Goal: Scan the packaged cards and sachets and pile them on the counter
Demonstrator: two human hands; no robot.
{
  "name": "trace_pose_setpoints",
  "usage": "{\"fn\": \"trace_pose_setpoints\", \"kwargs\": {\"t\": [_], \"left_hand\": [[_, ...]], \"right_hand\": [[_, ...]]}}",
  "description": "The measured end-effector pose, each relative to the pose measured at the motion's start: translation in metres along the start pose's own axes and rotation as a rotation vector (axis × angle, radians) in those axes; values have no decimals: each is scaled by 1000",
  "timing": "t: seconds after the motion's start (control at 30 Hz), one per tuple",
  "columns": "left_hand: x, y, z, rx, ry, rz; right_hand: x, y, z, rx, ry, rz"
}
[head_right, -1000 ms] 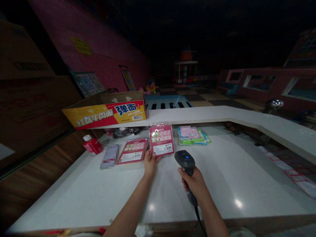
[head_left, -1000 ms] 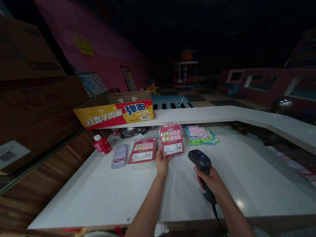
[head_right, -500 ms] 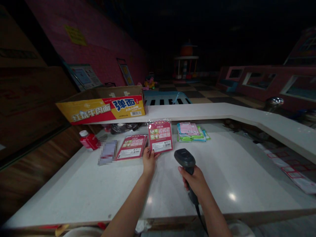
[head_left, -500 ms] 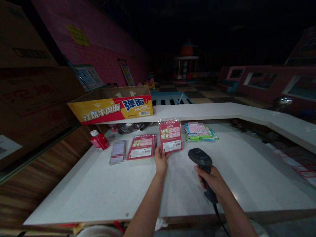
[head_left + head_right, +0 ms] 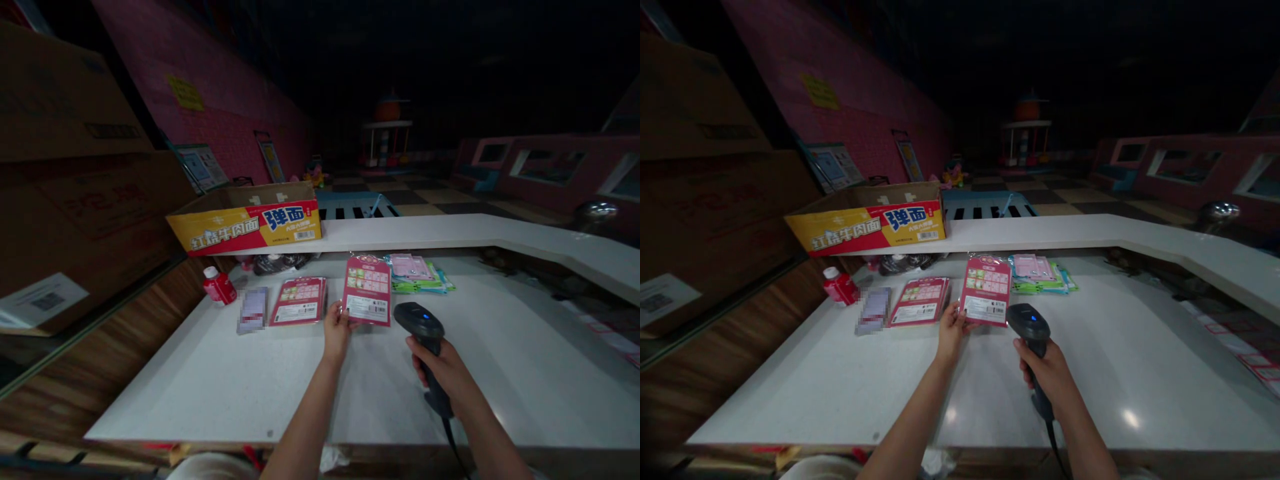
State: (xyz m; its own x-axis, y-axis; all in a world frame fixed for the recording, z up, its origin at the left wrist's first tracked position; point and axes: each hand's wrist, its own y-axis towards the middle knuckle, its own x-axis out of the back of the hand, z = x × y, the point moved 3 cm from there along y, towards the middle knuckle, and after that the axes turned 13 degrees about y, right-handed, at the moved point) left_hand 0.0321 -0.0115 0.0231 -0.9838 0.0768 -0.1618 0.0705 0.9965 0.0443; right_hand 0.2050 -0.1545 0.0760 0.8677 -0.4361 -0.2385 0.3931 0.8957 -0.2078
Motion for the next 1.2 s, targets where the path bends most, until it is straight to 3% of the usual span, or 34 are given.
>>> {"fn": "trace_pose_setpoints", "kwargs": {"t": [0.1,0.23,0.4,0.53,0.63,0.7,0.73,0.8,0.87,0.9,0.97,1.2], "left_hand": [[18,-5,-18,-33,31,-93],[67,-2,-44,-129,160,-325],[133,7,-62,-118,573,-633],[147,4,-72,-35,1011,-681],[140,-3,-83,-94,1364,-736],[133,-5,-89,-237,1505,-682],[128,-5,-89,-332,1543,-573],[120,-2,-85,-494,1576,-240],[114,-2,-77,-557,1597,49],[113,-3,-73,-557,1619,124],[110,-5,-65,-531,1683,153],[106,-7,-60,-515,1816,29]], "right_hand": [[-2,-2,1,5,11,-10],[-5,-2,-1,-6,12,4],[-10,-1,-4,-30,5,29],[-12,-1,-5,-39,0,31],[-11,-2,-4,-35,-9,30],[-11,-2,-3,-24,-14,21],[-10,-2,-2,-19,-17,20],[-9,-2,-2,-12,-21,25],[-10,-1,-4,-14,-22,33],[-10,-1,-5,-12,-21,33],[-11,0,-8,-6,-18,21],[-14,-2,-9,-12,-14,5]]}}
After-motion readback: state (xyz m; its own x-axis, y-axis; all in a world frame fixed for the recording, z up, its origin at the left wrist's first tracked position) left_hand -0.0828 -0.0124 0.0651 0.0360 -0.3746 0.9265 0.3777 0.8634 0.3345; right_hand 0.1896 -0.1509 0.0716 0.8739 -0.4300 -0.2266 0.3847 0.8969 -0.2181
